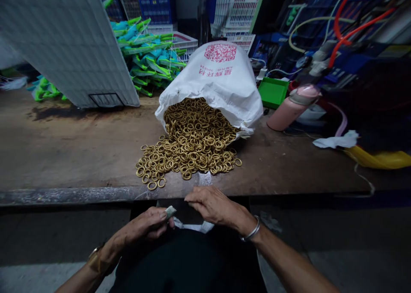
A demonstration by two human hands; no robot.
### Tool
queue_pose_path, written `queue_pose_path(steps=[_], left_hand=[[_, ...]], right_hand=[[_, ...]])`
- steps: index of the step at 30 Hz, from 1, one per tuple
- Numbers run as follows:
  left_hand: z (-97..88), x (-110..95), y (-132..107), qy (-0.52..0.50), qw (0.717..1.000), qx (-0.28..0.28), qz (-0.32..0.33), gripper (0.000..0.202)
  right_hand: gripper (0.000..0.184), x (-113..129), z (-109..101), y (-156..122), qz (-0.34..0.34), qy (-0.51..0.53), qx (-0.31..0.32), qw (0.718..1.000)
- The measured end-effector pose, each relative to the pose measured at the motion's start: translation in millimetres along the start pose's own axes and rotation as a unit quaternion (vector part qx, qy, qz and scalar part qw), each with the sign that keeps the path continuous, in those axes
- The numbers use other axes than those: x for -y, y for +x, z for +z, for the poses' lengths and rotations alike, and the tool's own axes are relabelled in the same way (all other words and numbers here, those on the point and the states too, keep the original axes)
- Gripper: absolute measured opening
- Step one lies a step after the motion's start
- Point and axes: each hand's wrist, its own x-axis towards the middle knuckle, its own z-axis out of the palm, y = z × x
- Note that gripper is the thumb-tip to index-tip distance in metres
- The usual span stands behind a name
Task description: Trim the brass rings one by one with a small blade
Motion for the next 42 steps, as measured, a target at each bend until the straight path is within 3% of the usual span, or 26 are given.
queue_pose_path(steps=[10,42], left_hand=[[-9.2,13,6,0.003,0.999,0.049,0.007,0.039],[-11.3,18,4,0.03,0.999,0.037,-0.003,0.047]], right_hand=[[0.024,5,1,1,0.033,-0.065,0.079,0.994],[0.022,3,5,2,0.034,-0.082,0.079,0.993]])
